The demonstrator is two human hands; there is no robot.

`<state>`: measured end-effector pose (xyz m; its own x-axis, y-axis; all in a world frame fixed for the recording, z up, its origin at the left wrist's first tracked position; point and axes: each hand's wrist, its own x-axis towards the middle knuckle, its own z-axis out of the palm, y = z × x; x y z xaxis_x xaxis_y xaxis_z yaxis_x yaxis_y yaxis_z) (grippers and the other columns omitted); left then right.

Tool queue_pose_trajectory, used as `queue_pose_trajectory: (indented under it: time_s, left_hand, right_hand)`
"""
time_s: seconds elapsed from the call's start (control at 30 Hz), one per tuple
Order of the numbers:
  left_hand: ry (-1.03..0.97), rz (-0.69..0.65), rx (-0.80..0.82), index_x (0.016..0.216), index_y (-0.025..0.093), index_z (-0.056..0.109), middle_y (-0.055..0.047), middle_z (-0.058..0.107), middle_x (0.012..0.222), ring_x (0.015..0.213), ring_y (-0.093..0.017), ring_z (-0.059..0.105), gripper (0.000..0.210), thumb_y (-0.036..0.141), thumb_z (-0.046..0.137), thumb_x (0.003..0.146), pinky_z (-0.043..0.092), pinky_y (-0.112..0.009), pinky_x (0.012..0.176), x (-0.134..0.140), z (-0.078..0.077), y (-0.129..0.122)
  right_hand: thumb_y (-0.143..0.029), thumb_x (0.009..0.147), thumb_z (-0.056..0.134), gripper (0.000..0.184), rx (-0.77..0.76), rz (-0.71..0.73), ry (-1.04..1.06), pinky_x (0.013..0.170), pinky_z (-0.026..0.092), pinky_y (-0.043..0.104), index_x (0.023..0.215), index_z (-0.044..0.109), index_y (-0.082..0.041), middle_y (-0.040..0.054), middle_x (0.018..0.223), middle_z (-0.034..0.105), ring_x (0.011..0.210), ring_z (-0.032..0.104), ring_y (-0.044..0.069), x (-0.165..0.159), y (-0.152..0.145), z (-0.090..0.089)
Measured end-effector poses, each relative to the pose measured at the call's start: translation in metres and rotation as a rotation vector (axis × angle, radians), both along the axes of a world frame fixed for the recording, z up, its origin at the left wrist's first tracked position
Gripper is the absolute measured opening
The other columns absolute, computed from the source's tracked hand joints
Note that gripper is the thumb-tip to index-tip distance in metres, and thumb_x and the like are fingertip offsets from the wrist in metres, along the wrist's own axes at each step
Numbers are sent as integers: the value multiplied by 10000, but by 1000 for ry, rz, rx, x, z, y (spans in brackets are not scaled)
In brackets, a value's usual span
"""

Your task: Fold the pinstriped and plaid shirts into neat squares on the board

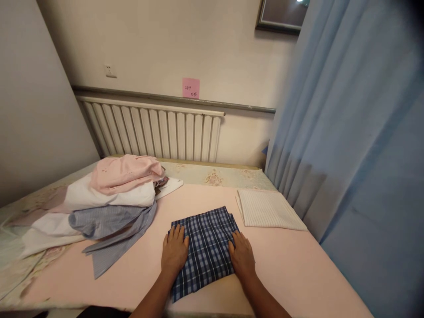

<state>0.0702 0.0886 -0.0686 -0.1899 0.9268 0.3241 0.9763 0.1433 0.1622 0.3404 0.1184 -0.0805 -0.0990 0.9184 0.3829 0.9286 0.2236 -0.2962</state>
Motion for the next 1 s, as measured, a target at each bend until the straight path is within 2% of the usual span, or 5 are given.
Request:
queue_pose_trajectory:
  time_s: [0.13, 0.3, 0.5, 0.67, 1.0]
  left_hand:
    - [-20, -8, 2, 1373, 124, 489, -138, 457, 1463, 1405, -293, 308, 511, 362, 338, 947, 236, -506, 1131, 0, 1, -1]
    - [5, -8, 0, 1379, 122, 485, -134, 455, 1465, 1398, -300, 316, 510, 350, 336, 948, 250, -510, 1123, 2, 4, -1]
    - [29, 12, -14, 1385, 125, 481, -118, 457, 1466, 1390, -303, 332, 514, 344, 333, 945, 257, -496, 1124, 3, 5, -1]
    - [11, 18, -27, 1393, 134, 473, -107, 445, 1477, 1398, -299, 315, 519, 355, 334, 944, 247, -498, 1129, 4, 4, -1]
    - [12, -1, -31, 1409, 140, 451, -111, 424, 1492, 1411, -304, 282, 527, 355, 323, 945, 224, -508, 1133, 3, 3, -1]
  right_hand:
    - [-289, 951, 376, 459, 8, -4, 42, 1104, 315, 523, 1311, 543, -59, 190, 1398, 499, 1331, 417, 324, -9, 10, 23]
    - [-240, 952, 388, 451, 86, 286, 39, 1156, 239, 488, 1367, 489, -94, 160, 1468, 423, 1392, 329, 283, -55, 22, 54]
    - [-370, 942, 485, 482, -35, 631, -26, 1170, 172, 486, 1398, 458, -215, 77, 1504, 392, 1417, 275, 252, -99, 41, 46]
    - [-509, 951, 415, 547, -133, 471, -49, 1156, 139, 525, 1416, 439, -222, 71, 1510, 380, 1424, 252, 272, -93, 63, 32]
    - [-481, 968, 351, 559, -138, 237, -86, 1155, 141, 484, 1405, 456, -149, 112, 1502, 386, 1416, 269, 279, -55, 68, 22]
